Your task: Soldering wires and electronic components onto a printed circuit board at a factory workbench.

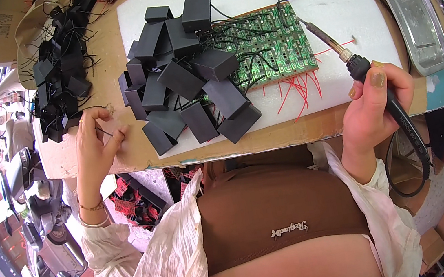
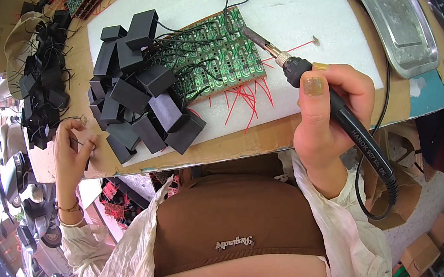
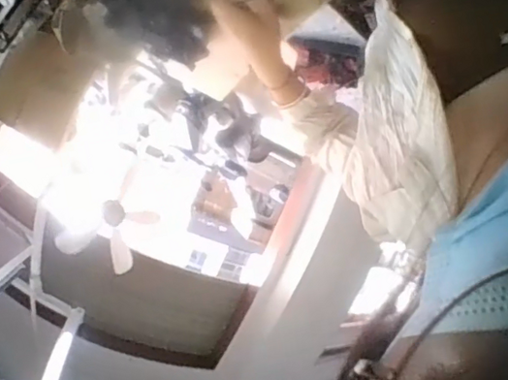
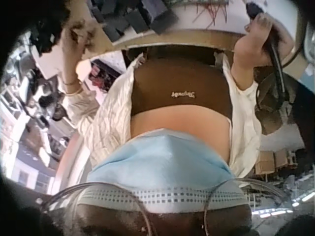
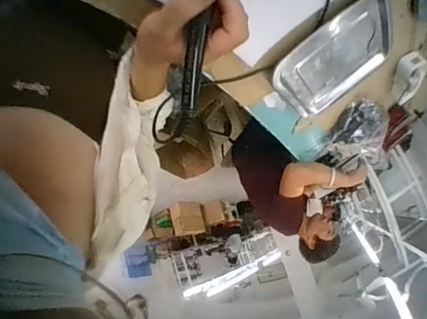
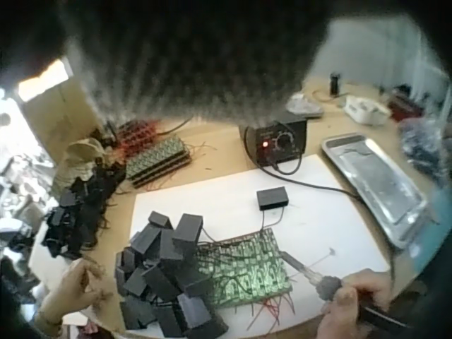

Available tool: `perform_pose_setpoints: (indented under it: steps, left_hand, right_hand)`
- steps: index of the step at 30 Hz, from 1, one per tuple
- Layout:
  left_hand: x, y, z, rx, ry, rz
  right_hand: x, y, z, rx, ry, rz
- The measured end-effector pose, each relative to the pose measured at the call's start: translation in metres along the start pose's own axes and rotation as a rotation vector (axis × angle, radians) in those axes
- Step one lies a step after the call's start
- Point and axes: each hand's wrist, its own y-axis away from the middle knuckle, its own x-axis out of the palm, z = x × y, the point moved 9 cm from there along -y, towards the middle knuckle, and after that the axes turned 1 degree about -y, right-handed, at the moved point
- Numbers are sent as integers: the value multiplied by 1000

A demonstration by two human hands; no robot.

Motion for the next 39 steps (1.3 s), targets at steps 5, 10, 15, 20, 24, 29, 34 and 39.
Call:
perform_pose_setpoints:
  steps: [5, 10, 15, 20, 24, 29, 34, 39]
  left_hand:
    - [5, 1, 4, -6, 181, 104]
    - [-11, -17, 22, -8, 175, -141]
    - [1, -29, 55, -149, 620, -11]
    - [-32, -10, 49, -34, 595, -220]
    - [-33, 14, 12, 114, 39, -244]
    - [0, 25, 15, -61, -326, -290]
    - [-2, 14, 16, 19, -89, -517]
    - [-18, 7, 10, 15, 529, -490]
  right_hand:
    - [-1, 0, -1, 4, 7, 1]
    - [-8, 3, -3, 54, 103, -101]
    - [-8, -1, -6, 67, 115, -107]
    - [-13, -2, -8, 81, 121, -114]
    - [-14, 0, -10, 98, 155, -142]
    - [-7, -3, -9, 96, 151, -83]
    - [-2, -2, -7, 95, 131, -56]
    - [-4, -1, -3, 54, 153, -60]
